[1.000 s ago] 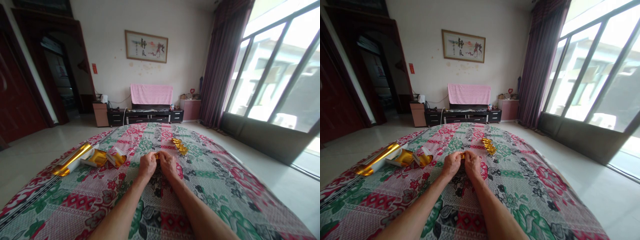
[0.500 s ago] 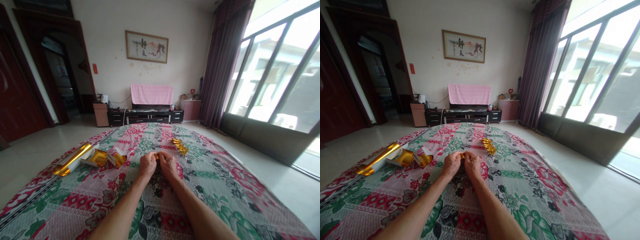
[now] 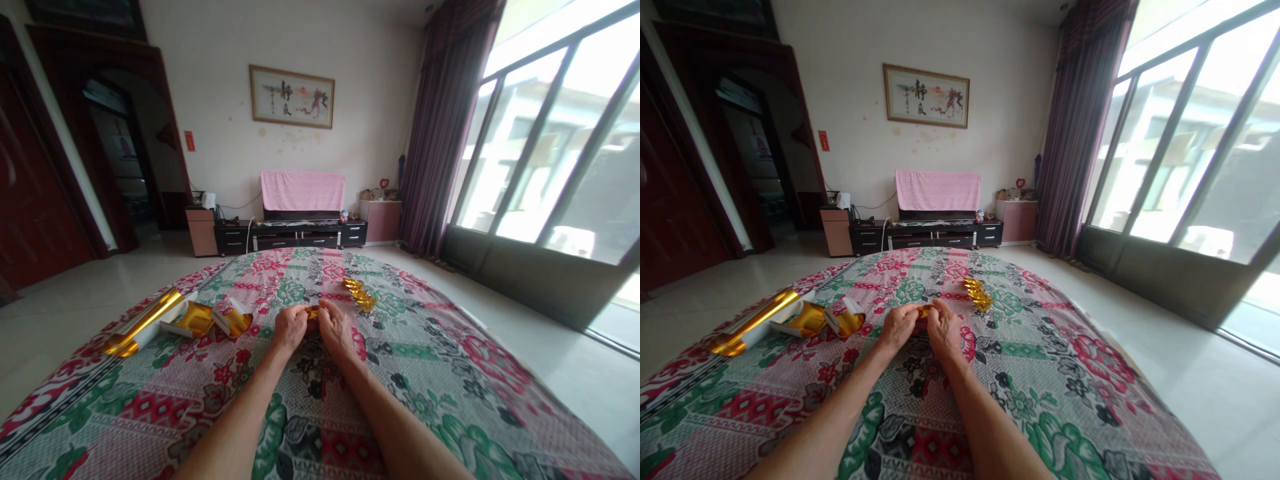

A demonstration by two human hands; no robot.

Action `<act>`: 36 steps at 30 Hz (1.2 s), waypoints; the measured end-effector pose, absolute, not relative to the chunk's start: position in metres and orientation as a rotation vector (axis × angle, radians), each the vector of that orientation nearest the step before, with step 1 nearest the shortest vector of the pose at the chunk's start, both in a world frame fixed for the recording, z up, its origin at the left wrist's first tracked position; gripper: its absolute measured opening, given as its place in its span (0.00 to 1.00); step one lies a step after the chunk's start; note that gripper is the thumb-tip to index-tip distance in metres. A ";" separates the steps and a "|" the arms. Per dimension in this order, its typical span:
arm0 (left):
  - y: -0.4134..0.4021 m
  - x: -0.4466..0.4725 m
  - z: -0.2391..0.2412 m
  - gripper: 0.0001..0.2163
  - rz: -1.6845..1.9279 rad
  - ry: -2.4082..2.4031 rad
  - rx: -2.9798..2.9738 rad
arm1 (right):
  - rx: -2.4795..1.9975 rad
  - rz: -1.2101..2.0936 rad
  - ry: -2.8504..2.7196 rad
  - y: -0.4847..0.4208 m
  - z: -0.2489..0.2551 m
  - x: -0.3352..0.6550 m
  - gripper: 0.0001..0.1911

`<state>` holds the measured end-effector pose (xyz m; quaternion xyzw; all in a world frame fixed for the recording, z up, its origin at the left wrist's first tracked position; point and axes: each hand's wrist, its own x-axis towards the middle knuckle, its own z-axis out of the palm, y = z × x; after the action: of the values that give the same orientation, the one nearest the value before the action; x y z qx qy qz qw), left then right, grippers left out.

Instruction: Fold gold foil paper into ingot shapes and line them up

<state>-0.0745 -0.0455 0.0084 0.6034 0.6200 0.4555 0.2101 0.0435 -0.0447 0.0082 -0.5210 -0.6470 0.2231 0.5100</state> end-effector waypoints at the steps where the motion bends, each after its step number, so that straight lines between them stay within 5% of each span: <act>1: -0.045 -0.076 0.008 0.15 1.254 1.686 1.619 | -1.249 0.546 -1.546 -0.044 0.008 0.044 0.20; 14: -0.044 -0.084 0.010 0.17 1.161 1.628 1.496 | -0.913 0.387 -1.589 -0.039 -0.004 0.040 0.16; 24: -0.042 -0.079 0.008 0.18 1.279 1.507 1.296 | -1.078 0.667 -1.490 -0.040 -0.003 0.040 0.20; 36: -0.052 -0.076 0.023 0.17 1.185 1.515 1.178 | -1.053 0.541 -1.487 -0.041 0.001 0.041 0.16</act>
<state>-0.0757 -0.0520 0.0228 0.4718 0.6068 0.4747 0.4288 0.0410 -0.0411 0.0010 -0.4508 -0.6364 0.2316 0.5815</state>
